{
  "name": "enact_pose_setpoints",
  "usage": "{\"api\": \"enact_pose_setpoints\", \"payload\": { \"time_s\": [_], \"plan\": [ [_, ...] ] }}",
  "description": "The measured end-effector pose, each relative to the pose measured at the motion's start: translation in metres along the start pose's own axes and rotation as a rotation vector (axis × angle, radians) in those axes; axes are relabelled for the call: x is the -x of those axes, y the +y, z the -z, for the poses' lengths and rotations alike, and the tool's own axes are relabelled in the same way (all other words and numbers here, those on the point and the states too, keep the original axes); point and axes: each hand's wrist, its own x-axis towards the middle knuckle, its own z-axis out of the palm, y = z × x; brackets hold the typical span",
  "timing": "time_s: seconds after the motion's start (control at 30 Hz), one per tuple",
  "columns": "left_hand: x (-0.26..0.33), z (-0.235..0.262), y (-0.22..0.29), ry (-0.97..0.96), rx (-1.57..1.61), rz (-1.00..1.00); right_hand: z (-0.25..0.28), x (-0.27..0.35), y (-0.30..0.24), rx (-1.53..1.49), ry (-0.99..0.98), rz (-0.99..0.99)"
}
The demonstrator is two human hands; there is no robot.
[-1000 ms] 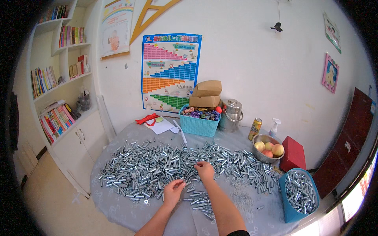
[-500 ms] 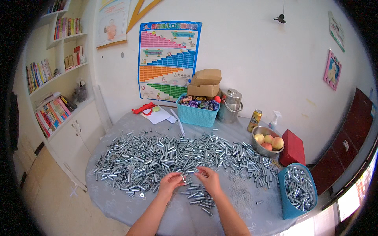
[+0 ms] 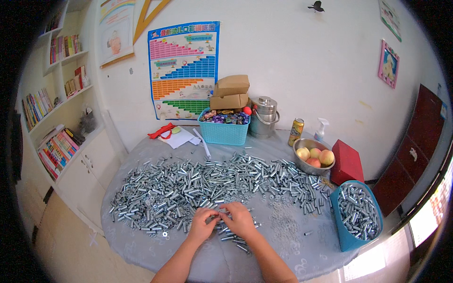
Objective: The person sits at a table covered with a large pile of metal bolts and washers. They repeatedly pick up individual bolts and washers, screw them together by hand, and place the assembled units into a blue plastic bin on the right side of the table.
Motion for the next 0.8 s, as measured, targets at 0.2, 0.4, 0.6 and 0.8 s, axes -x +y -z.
{"api": "enact_pose_setpoints", "payload": {
  "time_s": [0.2,0.4,0.6,0.8],
  "plan": [
    [0.005,-0.001,0.0,-0.015,0.22,0.28,0.002,-0.006,-0.026,0.192,-0.017,0.103],
    [0.0,0.004,-0.002,0.162,0.53,0.401,0.02,-0.004,0.028,0.095,0.282,-0.149],
    [0.0,0.004,-0.01,0.188,0.583,0.44,0.025,0.009,0.058,0.062,0.171,-0.42],
    [0.0,0.007,-0.018,0.224,0.61,0.482,0.017,-0.006,0.049,0.186,-0.146,-0.544]
  ]
}}
